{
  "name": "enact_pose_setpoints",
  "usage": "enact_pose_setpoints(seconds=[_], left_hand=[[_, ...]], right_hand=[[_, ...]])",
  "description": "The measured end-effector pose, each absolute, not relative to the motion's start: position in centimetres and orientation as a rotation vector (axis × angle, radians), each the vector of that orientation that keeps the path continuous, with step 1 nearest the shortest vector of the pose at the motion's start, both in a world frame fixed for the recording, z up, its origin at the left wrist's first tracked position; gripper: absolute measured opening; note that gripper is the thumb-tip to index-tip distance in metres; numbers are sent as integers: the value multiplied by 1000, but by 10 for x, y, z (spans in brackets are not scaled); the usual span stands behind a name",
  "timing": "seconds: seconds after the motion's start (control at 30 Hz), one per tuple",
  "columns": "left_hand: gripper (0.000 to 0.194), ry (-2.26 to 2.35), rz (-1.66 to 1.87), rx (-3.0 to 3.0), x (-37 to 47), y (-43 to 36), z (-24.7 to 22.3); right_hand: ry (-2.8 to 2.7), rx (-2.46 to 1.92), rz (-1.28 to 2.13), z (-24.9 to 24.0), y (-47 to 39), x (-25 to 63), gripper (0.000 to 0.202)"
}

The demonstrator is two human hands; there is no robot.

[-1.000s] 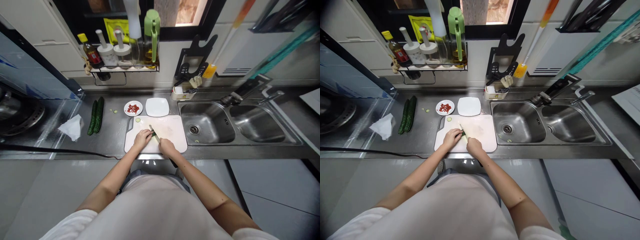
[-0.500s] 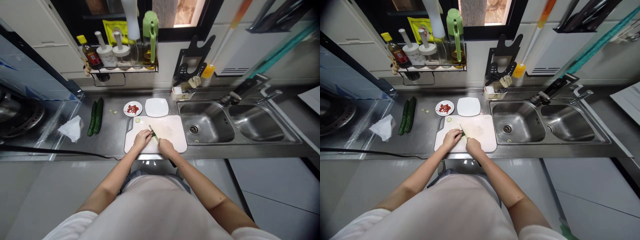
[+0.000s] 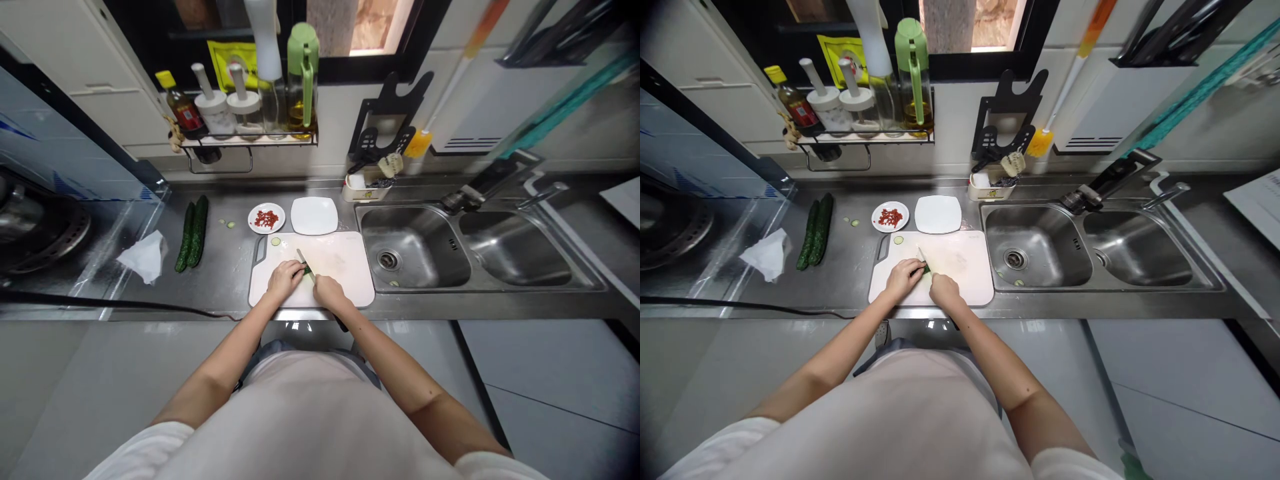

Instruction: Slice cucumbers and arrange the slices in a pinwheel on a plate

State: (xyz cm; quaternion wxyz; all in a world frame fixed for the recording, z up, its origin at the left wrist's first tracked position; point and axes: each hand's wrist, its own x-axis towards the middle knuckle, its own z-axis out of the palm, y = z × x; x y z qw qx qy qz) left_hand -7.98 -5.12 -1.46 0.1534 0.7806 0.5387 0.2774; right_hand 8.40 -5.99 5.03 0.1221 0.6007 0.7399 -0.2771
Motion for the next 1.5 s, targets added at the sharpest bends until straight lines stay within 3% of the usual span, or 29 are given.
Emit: enact_pose_setpoints(seconds=[0.77, 1.5], left_hand=[[18, 1561, 821, 2199, -78, -52, -13], [17, 1577, 826, 2224, -78, -52, -15]], right_hand=[[2082, 1750, -768, 49, -80, 95, 32], [2157, 1835, -806, 51, -45, 67, 33]])
